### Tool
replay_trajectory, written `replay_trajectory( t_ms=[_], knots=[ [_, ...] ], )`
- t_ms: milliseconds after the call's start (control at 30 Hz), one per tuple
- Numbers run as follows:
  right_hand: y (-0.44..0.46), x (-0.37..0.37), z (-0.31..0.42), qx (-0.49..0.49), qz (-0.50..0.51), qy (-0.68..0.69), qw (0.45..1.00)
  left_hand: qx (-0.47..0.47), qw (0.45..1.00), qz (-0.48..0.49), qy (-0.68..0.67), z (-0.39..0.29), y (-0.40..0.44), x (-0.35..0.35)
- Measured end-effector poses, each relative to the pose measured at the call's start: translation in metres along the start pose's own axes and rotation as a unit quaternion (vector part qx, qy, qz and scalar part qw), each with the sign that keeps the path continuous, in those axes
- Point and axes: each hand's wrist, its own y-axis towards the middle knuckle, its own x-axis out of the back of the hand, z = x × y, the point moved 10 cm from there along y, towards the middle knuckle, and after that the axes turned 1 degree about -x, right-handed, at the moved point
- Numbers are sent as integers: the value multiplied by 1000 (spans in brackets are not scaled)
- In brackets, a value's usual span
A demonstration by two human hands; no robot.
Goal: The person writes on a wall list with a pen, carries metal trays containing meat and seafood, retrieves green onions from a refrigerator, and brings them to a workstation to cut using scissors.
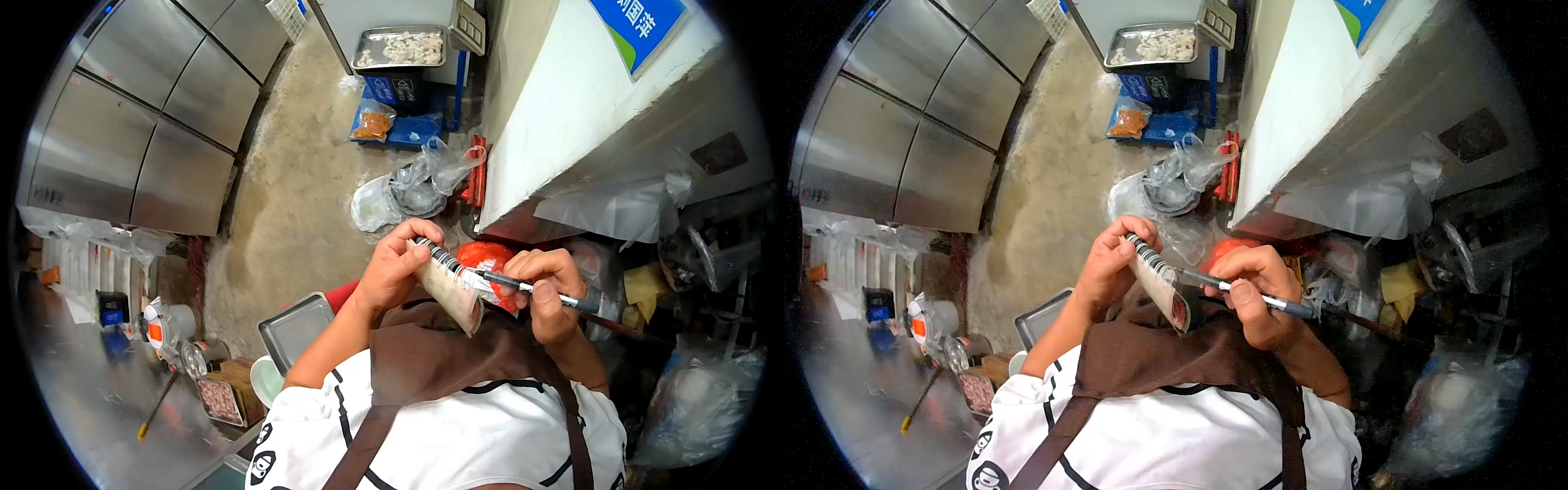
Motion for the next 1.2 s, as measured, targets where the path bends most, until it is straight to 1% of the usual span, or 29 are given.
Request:
replay_trajectory(
  t_ms=[33, 100, 167, 233, 267, 300, 333, 367, 433, 467, 500, 567, 600, 667, 700, 767, 800, 833, 900, 933, 967, 1000, 1033, 1067, 1100, 1133, 1200],
  knots=[
    [0, 0, -2, -1, 1, 0, 1000, 0, 1000, -1, -1, 1, -1, 0],
    [1, -2, 8, 68, 19, 28, 997, -16, 1000, -4, 24, 0, -2, 1],
    [-1, -2, 10, 68, 30, 33, 997, -32, 999, -5, 40, -3, -3, -1],
    [-2, -3, 12, 85, 33, 6, 996, -47, 997, -6, 55, -6, -4, -2],
    [-3, -4, 9, 84, 35, 7, 996, -57, 994, 6, 95, -8, -5, -5],
    [-5, -6, 0, 59, 34, -10, 998, -67, 988, 19, 135, -8, -6, -8],
    [-6, -6, -9, 35, 33, -27, 998, -67, 988, 18, 134, -7, -7, -10],
    [-6, -5, -11, 35, 35, -28, 998, -58, 988, 20, 140, -5, -8, -14],
    [-5, -10, -20, 20, 64, -105, 992, -52, 988, 20, 145, -4, -12, -20],
    [-6, -11, -27, -12, 68, -88, 994, -16, 992, 4, 122, 3, -15, -19],
    [-8, -13, -29, -12, 71, -87, 994, 21, 995, -12, 98, 10, -18, -17],
    [-12, -11, -44, -87, 52, 8, 995, 27, 994, -19, 102, 14, -23, -13],
    [-13, -11, -44, -89, 56, 9, 994, 34, 994, -22, 106, 17, -25, -11],
    [-19, -20, -49, -157, 124, 116, 973, 30, 993, -32, 106, 17, -29, -9],
    [-19, -20, -47, -160, 130, 117, 972, 27, 993, -38, 108, 17, -32, -8],
    [-23, -21, -49, -210, 119, 206, 948, 26, 993, -54, 102, 15, -37, -5],
    [-24, -21, -46, -222, 143, 175, 949, 28, 993, -63, 98, 15, -39, -3],
    [-25, -19, -48, -226, 150, 176, 946, 25, 993, -71, 96, 15, -42, -2],
    [-27, -15, -50, -217, 136, 185, 949, 32, 988, -77, 133, 16, -47, 0],
    [-29, -13, -54, -242, 98, 144, 955, 28, 987, -88, 131, 15, -49, 0],
    [-32, -17, -59, -248, 108, 147, 951, 40, 982, -85, 165, 15, -52, -3],
    [-35, -16, -69, -264, 102, 109, 953, 53, 975, -82, 198, 18, -55, -4],
    [-38, -14, -77, -279, 97, 69, 953, 51, 975, -94, 195, 20, -58, 0],
    [-34, -18, -76, -267, 66, 75, 959, 47, 976, -99, 190, 21, -60, 2],
    [-34, -22, -78, -272, 76, 74, 957, 42, 977, -103, 184, 21, -63, 5],
    [-36, -24, -84, -287, 77, 72, 952, 28, 968, -90, 234, 16, -66, 4],
    [-35, -35, -91, -302, 91, 79, 946, 27, 969, -108, 221, 22, -76, 13]
  ],
)
